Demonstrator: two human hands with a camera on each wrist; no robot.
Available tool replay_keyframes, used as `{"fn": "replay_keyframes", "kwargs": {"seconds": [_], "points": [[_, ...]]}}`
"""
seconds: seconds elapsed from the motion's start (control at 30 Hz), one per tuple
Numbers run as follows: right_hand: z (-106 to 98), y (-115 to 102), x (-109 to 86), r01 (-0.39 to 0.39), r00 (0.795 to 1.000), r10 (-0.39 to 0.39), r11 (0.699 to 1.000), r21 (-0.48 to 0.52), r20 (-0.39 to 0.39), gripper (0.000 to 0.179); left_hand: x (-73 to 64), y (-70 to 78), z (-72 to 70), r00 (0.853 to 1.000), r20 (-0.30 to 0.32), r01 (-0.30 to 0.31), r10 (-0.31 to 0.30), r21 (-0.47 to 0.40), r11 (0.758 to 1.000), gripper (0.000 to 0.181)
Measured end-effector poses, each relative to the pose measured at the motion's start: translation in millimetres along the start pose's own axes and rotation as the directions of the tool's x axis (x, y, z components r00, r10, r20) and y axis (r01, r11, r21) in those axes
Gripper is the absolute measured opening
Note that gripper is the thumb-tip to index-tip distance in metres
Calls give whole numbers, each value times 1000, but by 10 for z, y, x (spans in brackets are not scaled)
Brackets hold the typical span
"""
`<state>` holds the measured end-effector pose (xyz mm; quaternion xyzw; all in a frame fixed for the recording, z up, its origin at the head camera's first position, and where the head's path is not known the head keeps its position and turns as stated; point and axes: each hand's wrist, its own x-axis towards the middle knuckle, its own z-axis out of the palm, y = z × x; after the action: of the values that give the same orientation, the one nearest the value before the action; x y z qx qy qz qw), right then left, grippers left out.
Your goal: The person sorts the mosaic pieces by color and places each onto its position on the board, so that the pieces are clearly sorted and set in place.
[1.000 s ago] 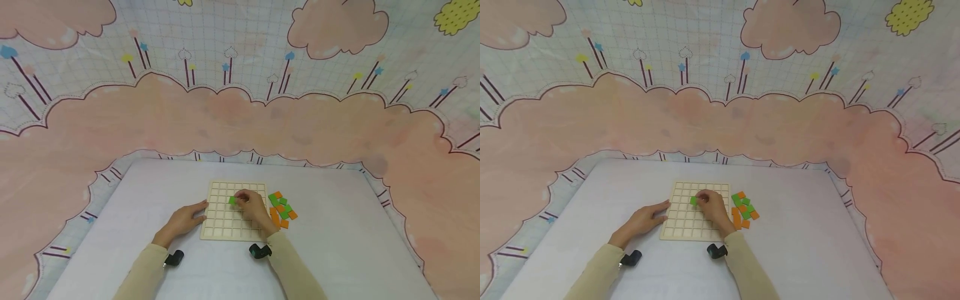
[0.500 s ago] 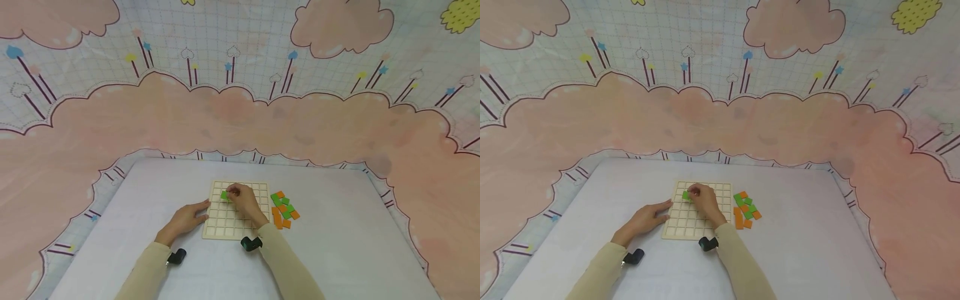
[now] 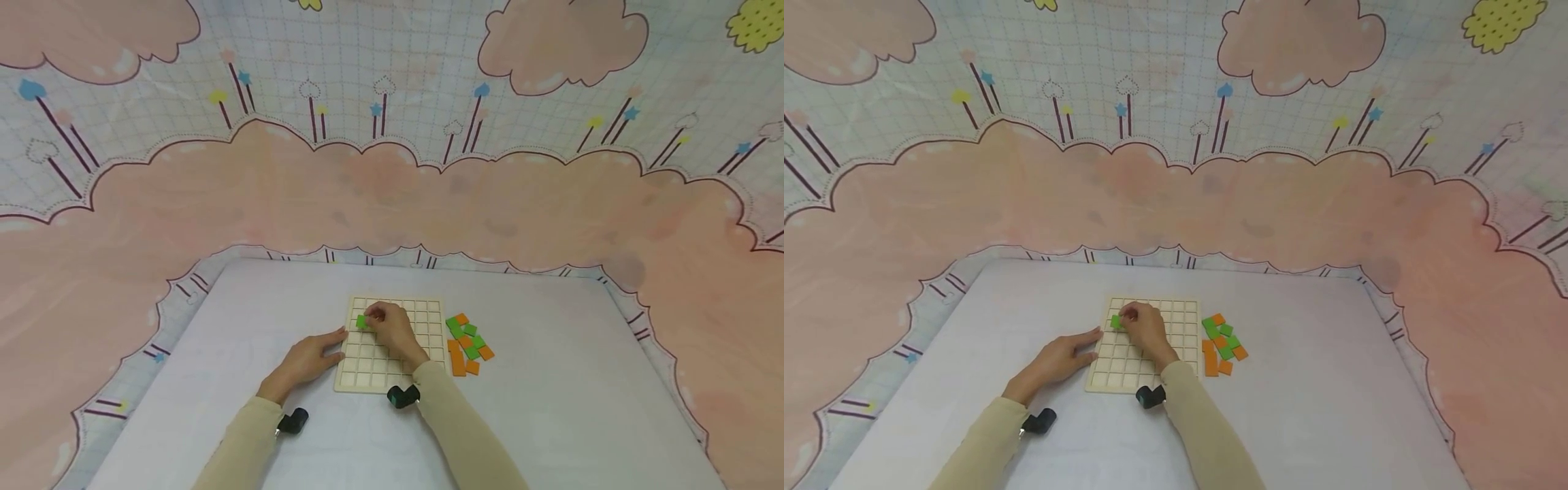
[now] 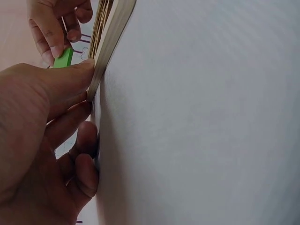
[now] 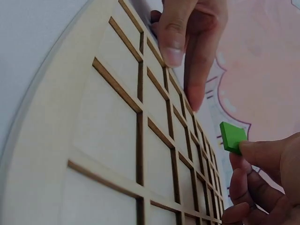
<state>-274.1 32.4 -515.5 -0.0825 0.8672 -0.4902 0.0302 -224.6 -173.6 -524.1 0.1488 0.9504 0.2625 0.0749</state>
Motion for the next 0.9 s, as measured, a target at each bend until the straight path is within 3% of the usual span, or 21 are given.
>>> {"fn": "replay_keyframes", "kwargs": {"seconds": [0.2, 0.9], "points": [[107, -16, 40, -5, 999, 4, 1000, -16, -41, 8, -5, 5, -6, 1000, -2, 7, -7, 13, 1000, 51], [218, 33, 108, -58, 998, 54, 989, -134, -35, 7, -4, 1, 8, 1000, 0, -7, 7, 20, 1000, 51]]}}
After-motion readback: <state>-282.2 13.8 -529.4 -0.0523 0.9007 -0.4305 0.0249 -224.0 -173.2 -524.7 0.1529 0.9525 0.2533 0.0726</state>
